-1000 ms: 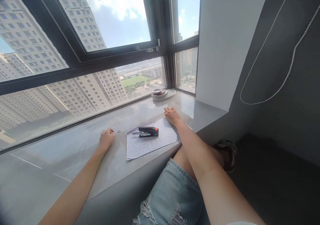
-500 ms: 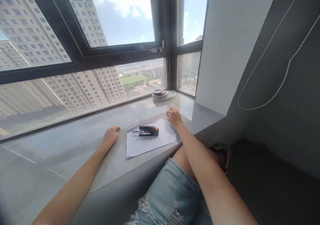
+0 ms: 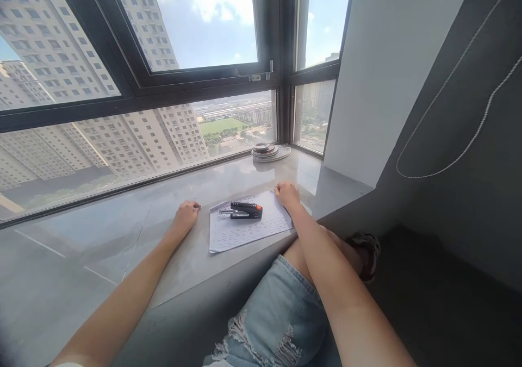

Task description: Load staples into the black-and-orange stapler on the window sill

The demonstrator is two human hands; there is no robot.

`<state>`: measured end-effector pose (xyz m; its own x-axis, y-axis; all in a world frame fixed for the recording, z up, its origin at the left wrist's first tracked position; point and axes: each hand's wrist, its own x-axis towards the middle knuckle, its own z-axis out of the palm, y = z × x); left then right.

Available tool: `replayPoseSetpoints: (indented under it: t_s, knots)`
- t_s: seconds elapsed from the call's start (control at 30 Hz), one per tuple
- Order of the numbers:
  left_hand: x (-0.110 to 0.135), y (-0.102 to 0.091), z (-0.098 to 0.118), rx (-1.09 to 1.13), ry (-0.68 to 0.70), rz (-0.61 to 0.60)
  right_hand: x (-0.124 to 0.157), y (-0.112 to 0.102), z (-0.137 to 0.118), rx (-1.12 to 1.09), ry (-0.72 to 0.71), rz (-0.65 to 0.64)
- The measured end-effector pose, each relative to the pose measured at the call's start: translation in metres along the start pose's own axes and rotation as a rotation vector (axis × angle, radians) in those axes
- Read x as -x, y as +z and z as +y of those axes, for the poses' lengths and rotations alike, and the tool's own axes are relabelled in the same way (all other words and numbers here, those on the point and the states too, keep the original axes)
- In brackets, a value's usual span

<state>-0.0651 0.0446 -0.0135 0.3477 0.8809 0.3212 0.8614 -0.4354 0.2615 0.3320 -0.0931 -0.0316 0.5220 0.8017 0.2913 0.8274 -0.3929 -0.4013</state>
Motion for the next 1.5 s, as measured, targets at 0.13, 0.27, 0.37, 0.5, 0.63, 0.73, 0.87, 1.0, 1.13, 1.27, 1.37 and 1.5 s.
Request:
replayPoseSetpoints:
  t_s: [0.13, 0.27, 0.37, 0.5, 0.63, 0.73, 0.87, 1.0, 1.13, 1.27, 1.37, 1.5]
  knots:
    - [0.000, -0.003, 0.008, 0.160, 0.095, 0.040, -0.001, 0.002, -0.001, -0.004, 0.009, -0.035]
    - [0.005, -0.009, 0.022, 0.371, 0.286, 0.074, -0.002, 0.003, 0.000, -0.004, 0.009, -0.038]
    - [0.011, -0.014, 0.032, 0.516, 0.408, 0.039, -0.001, 0.004, 0.001, 0.001, -0.004, -0.026]
    - [0.017, -0.019, 0.038, 0.636, 0.466, 0.001, 0.000, 0.004, 0.001, -0.009, -0.009, -0.010]
    - [0.019, -0.019, 0.040, 0.664, 0.518, -0.071, -0.001, 0.004, 0.000, -0.059, -0.030, 0.038]
    - [0.020, -0.018, 0.042, 0.711, 0.531, -0.114, -0.001, 0.003, -0.001, -0.107, -0.056, 0.095]
    - [0.021, -0.019, 0.046, 0.708, 0.550, -0.107, 0.001, -0.001, -0.004, -0.119, -0.082, 0.106]
    - [0.021, -0.019, 0.046, 0.710, 0.537, -0.078, 0.003, -0.005, -0.007, -0.134, -0.104, 0.104]
    - [0.020, -0.016, 0.043, 0.633, 0.542, -0.039, 0.003, -0.006, -0.007, -0.151, -0.101, 0.090]
    - [0.020, -0.013, 0.042, 0.601, 0.522, -0.057, 0.002, -0.006, -0.007, -0.137, -0.101, 0.061]
    - [0.020, -0.013, 0.043, 0.606, 0.494, -0.063, 0.002, -0.006, -0.007, -0.125, -0.091, 0.022]
    - [0.021, -0.012, 0.050, 0.692, 0.447, -0.044, 0.001, -0.005, -0.007, -0.135, -0.087, -0.005]
